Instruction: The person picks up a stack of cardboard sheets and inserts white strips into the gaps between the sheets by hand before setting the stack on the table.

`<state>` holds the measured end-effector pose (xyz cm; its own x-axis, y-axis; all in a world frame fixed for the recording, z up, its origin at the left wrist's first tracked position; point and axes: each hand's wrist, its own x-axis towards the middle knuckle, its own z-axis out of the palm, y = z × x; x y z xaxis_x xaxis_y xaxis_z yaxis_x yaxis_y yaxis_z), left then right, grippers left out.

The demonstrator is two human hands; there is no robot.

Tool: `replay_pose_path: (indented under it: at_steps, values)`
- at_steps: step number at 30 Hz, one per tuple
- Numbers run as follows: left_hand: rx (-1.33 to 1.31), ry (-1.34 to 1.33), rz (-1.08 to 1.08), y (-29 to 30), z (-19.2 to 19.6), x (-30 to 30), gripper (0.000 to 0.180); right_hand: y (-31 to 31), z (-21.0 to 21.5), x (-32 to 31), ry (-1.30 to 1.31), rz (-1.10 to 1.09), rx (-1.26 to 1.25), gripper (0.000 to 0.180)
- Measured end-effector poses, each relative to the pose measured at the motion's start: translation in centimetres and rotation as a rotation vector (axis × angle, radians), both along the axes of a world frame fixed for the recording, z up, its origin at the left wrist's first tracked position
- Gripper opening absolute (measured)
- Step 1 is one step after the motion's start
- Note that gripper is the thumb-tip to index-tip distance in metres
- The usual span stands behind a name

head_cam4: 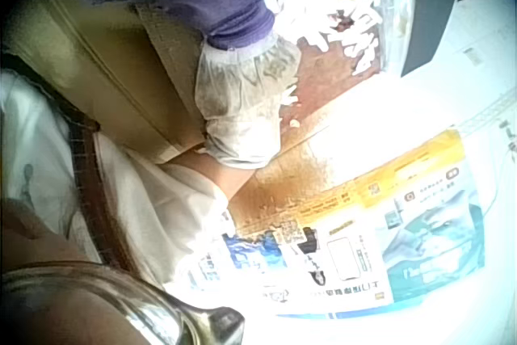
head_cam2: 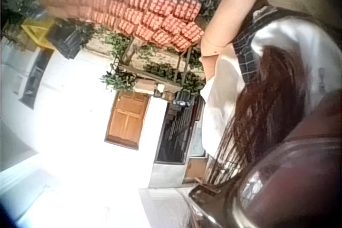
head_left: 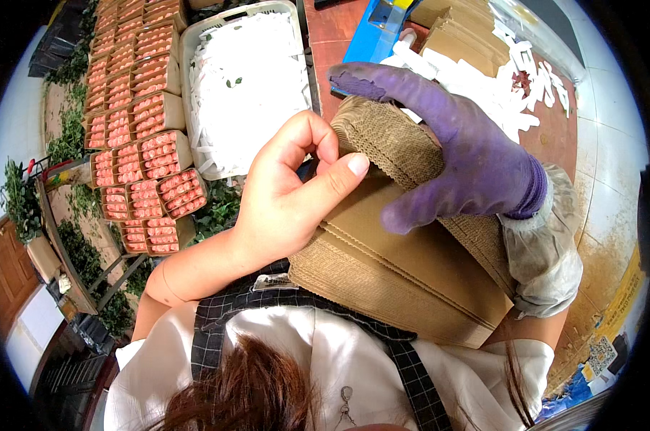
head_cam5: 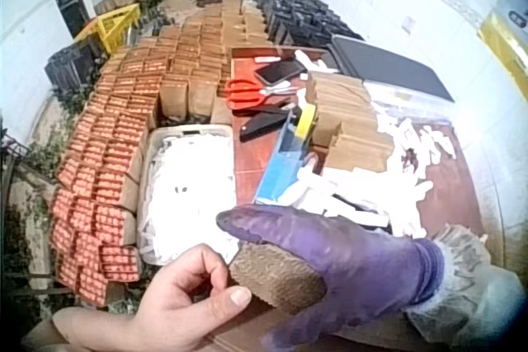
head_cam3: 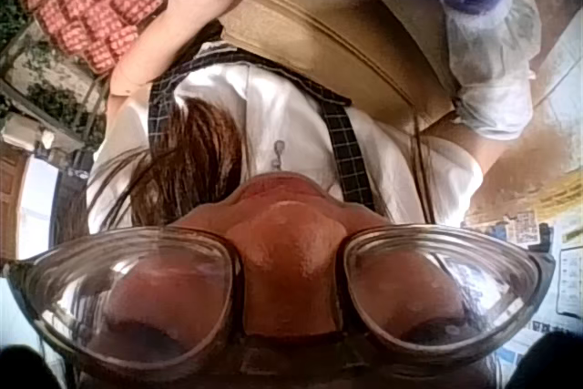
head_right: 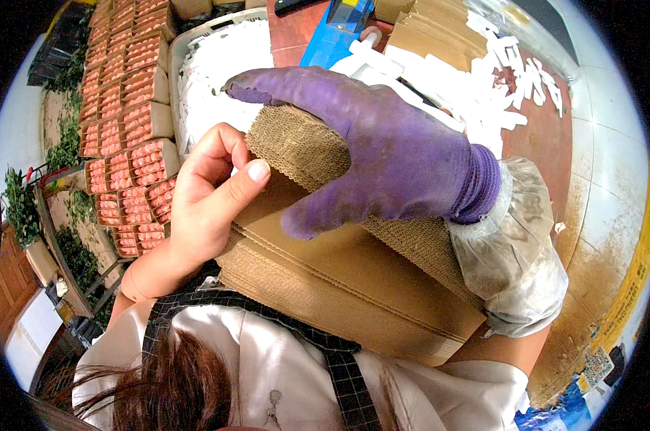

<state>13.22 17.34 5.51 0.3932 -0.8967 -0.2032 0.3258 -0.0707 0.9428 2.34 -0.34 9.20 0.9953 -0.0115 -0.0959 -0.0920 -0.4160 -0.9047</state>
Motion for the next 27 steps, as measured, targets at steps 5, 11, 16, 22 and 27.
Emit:
replay_pose_path:
  at_steps: [5, 11, 16, 22, 27]
  values:
    - [-0.005, 0.020, 0.010, -0.1, 0.0, -0.1, 0.025, 0.0, -0.1, 0.1, 0.016, 0.013, -0.004, 0.102]
    - [0.023, -0.042, 0.004, -0.2, 0.0, 0.0, 0.026, 0.0, 0.0, 0.1, -0.005, 0.019, -0.015, 0.102]
    - [-0.081, -0.171, 0.109, 0.0, -1.3, -0.1, 0.027, 0.0, 0.0, 0.0, 0.018, 0.018, -0.018, 0.104]
    - [-0.106, -0.167, 0.112, -0.3, -1.1, -0.1, 0.031, 0.0, -0.2, 0.0, 0.018, 0.011, -0.008, 0.102]
    - [-0.092, -0.192, 0.115, -0.3, -1.2, -0.1, 0.031, 0.0, -0.1, 0.1, -0.001, 0.019, -0.010, 0.101]
